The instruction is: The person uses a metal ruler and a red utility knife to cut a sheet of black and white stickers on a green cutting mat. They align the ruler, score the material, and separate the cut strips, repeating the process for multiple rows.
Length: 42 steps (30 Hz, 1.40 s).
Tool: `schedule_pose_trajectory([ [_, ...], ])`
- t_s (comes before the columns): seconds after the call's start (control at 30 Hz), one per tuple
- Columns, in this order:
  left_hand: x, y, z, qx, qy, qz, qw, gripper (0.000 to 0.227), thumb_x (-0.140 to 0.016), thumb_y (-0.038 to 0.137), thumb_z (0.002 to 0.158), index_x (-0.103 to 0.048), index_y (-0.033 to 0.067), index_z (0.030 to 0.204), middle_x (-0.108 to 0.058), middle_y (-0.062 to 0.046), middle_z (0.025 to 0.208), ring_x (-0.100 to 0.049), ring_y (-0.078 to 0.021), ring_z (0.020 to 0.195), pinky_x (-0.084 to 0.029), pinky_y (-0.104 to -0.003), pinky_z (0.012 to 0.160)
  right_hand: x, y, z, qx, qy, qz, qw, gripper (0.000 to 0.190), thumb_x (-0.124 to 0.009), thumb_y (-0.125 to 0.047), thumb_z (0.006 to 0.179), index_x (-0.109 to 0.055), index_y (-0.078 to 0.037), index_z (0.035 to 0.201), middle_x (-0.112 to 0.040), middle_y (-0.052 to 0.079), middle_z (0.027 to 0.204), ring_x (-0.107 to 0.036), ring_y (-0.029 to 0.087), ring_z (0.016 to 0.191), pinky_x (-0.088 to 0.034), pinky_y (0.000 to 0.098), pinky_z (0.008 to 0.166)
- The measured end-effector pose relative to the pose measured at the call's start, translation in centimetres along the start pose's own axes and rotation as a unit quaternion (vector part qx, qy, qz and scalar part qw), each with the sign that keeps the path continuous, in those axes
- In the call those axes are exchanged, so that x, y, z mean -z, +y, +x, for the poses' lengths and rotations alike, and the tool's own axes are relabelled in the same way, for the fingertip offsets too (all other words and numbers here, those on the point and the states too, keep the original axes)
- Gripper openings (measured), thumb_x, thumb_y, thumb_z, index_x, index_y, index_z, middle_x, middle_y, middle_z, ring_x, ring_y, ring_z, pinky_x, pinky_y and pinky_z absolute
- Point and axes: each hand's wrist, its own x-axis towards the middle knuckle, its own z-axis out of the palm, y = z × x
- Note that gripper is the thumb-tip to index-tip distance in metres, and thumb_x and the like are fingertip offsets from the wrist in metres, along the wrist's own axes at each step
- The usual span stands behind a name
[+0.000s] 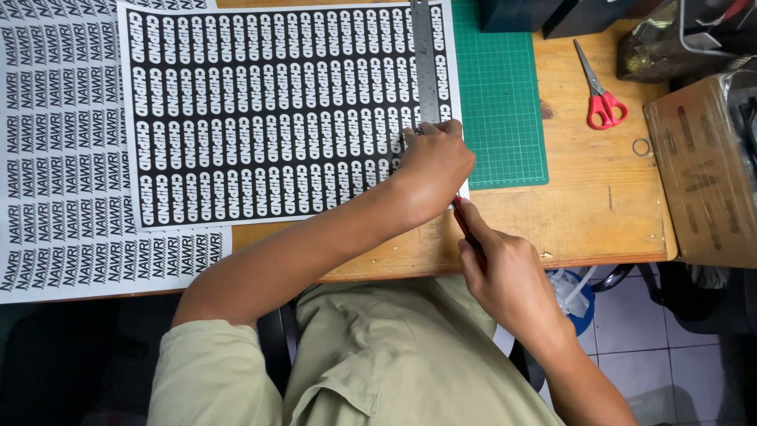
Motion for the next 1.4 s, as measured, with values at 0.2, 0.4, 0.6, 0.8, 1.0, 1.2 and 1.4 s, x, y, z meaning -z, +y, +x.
schedule_pose_trajectory([
  [0.2,-0.3,0.2,-0.1,0.006,0.018,0.018,1.000,0.026,-0.096,-0.004,0.069,-0.089,-0.0028,0.094,-0.074,-0.035,0.099,-0.081,-0.0611,0.101,-0.059,-0.082,0.081,-0.5,0.2,0.0,0.008,0.005,0.008,1.000,0.063,-0.065,-0.016,0.100,-0.065,-0.013,0.163,-0.086,0.026,0.105,-0.080,0.055,0.095,-0.061,0.0669,0.073],
  [0.4,-0.9,0.5,0.0,0.016,0.028,0.022,0.999,0.024,-0.094,-0.005,0.068,-0.089,-0.0020,0.091,-0.072,-0.035,0.096,-0.081,-0.0620,0.099,-0.059,-0.082,0.081,-1.1,0.5,0.1,0.013,0.002,-0.001,1.000,0.062,-0.067,-0.019,0.100,-0.065,-0.011,0.162,-0.087,0.022,0.114,-0.081,0.052,0.101,-0.063,0.0670,0.078],
  [0.6,-1.4,0.5,0.1,0.018,0.035,0.031,0.999,0.025,-0.095,-0.005,0.067,-0.089,-0.0011,0.090,-0.072,-0.035,0.096,-0.081,-0.0608,0.098,-0.059,-0.082,0.081,-1.0,0.7,0.2,0.010,0.001,0.007,1.000,0.061,-0.067,-0.018,0.101,-0.064,-0.010,0.161,-0.087,0.020,0.119,-0.081,0.051,0.104,-0.063,0.0677,0.080],
  [0.8,-1.5,0.6,0.1,0.017,0.029,0.027,0.999,0.026,-0.095,-0.005,0.066,-0.090,-0.0001,0.091,-0.073,-0.035,0.096,-0.081,-0.0609,0.098,-0.060,-0.082,0.081,-0.2,-0.4,0.2,-0.001,-0.010,0.014,1.000,0.061,-0.067,-0.017,0.101,-0.065,-0.010,0.162,-0.088,0.020,0.118,-0.081,0.052,0.105,-0.063,0.0653,0.080],
  [1.0,-0.2,0.4,-0.6,0.017,0.042,0.035,0.998,0.027,-0.095,-0.006,0.062,-0.089,-0.0001,0.088,-0.072,-0.035,0.097,-0.081,-0.0615,0.101,-0.057,-0.086,0.083,2.7,-2.6,0.5,-0.022,0.001,0.028,0.999,0.062,-0.069,-0.021,0.100,-0.068,-0.016,0.162,-0.088,0.023,0.110,-0.081,0.050,0.107,-0.062,0.0629,0.080],
  [1.2,4.6,-0.7,-1.5,-0.017,-0.079,0.007,0.997,0.046,-0.101,0.012,0.076,-0.085,-0.0078,0.114,-0.057,-0.042,0.150,-0.057,-0.0639,0.146,-0.048,-0.088,0.107,1.7,1.9,2.8,0.023,0.102,0.097,0.990,0.061,-0.072,-0.014,0.108,-0.062,-0.003,0.167,-0.085,0.020,0.088,-0.081,0.042,0.083,-0.057,0.0512,0.074],
  [1.4,10.4,-4.4,-3.4,0.000,-0.173,-0.125,0.977,0.077,-0.096,0.041,0.091,-0.065,-0.0014,0.148,-0.024,-0.048,0.178,-0.018,-0.0678,0.167,-0.021,-0.093,0.122,-0.6,5.4,6.6,0.101,0.187,0.155,0.965,0.055,-0.067,0.000,0.113,-0.058,0.003,0.167,-0.082,0.029,0.107,-0.081,0.045,0.100,-0.060,0.0564,0.086],
])
